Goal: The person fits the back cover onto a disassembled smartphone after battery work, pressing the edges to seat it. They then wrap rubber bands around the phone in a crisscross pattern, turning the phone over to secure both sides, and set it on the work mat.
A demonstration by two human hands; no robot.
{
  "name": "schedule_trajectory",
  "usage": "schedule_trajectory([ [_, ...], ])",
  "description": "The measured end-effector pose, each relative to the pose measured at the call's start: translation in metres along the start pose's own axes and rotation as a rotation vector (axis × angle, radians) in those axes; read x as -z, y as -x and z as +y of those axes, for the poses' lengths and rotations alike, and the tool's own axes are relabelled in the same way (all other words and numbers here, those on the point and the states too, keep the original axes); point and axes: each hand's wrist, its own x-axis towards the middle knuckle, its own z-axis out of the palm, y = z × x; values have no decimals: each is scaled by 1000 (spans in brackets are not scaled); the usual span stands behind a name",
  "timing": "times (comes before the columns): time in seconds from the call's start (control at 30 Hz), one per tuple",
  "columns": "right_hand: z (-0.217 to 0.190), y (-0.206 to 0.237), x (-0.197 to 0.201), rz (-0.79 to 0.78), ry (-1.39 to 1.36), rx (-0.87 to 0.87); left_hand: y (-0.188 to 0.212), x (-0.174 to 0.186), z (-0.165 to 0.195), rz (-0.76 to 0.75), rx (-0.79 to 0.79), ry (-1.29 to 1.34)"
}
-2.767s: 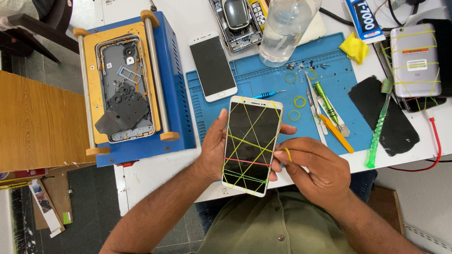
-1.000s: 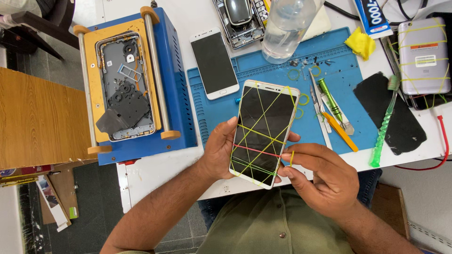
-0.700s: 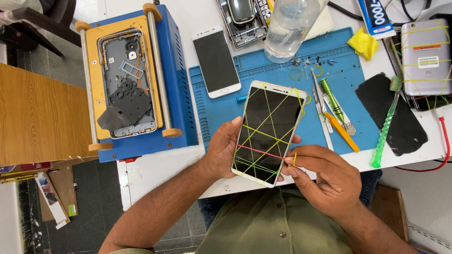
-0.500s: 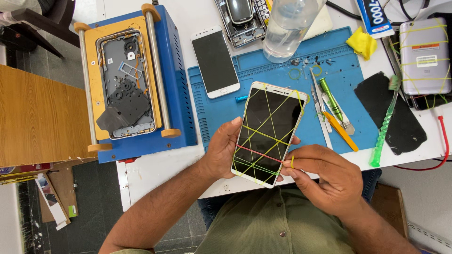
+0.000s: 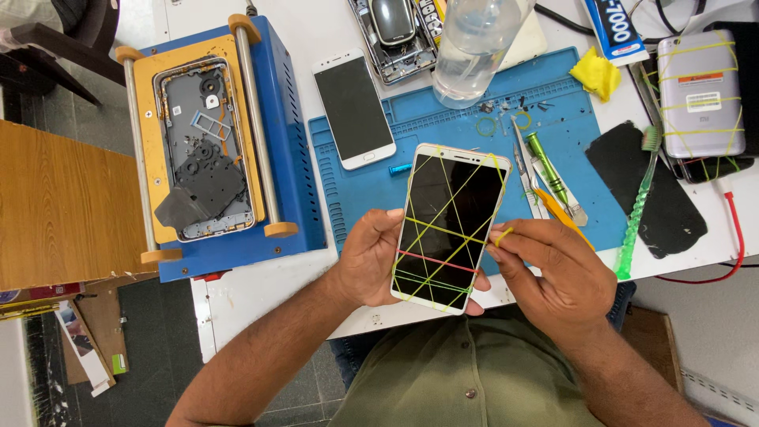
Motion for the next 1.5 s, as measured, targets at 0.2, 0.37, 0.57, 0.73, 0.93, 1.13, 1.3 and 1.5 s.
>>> schedule_trajectory([
  [0.2,3,2,0,8,-30,29,2,3,0,-21,14,-20],
  [0.37,5,4,0,9,0,36,4,7,0,-33,26,-89],
  [0.57,7,4,-2,8,43,14,2,9,0,-14,35,-115],
  [0.73,7,4,1,16,-200,-143,0,-1,2,11,11,-87],
  [0.93,14,8,12,83,-509,-351,-2,-11,8,30,-1,-155],
  [1.13,20,13,23,7,-403,-305,-1,-5,2,20,13,-111],
  [1.3,22,14,21,-22,-371,-411,0,0,-2,25,8,-134],
  [1.5,24,10,17,7,-503,-476,-1,-4,0,1,27,-168],
])
